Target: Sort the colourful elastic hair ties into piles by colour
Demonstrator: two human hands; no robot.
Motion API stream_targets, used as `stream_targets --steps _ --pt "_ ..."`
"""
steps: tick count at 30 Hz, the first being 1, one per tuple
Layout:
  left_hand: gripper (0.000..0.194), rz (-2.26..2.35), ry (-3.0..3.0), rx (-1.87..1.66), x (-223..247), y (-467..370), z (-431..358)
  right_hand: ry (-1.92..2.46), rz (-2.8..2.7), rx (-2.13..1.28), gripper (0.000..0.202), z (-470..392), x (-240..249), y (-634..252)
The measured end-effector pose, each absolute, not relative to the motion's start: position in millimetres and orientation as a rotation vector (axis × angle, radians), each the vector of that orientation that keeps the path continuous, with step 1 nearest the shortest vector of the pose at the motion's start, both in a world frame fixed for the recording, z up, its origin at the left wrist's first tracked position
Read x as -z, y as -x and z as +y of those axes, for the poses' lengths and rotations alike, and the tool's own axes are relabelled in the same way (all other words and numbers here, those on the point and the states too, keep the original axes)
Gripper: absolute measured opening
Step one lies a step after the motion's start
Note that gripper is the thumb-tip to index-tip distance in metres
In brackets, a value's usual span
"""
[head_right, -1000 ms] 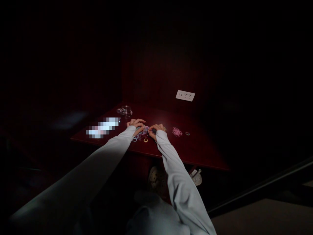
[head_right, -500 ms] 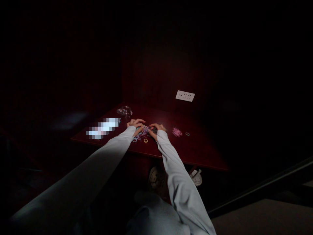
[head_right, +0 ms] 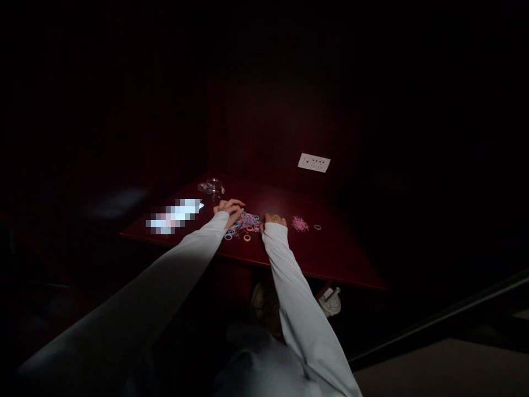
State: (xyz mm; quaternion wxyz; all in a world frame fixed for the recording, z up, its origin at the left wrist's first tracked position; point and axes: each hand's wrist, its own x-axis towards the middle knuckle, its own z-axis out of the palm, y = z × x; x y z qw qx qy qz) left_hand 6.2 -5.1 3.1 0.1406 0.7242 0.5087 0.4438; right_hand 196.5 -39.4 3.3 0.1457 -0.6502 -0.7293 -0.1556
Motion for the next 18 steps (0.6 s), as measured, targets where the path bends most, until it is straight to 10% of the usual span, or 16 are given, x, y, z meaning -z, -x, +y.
stream_targets --steps 18 --pt "0.036 1.386 -2.142 -1.242 -2 2 -3 1.571 -1.915 -0.019 0.032 -23 -5 -171"
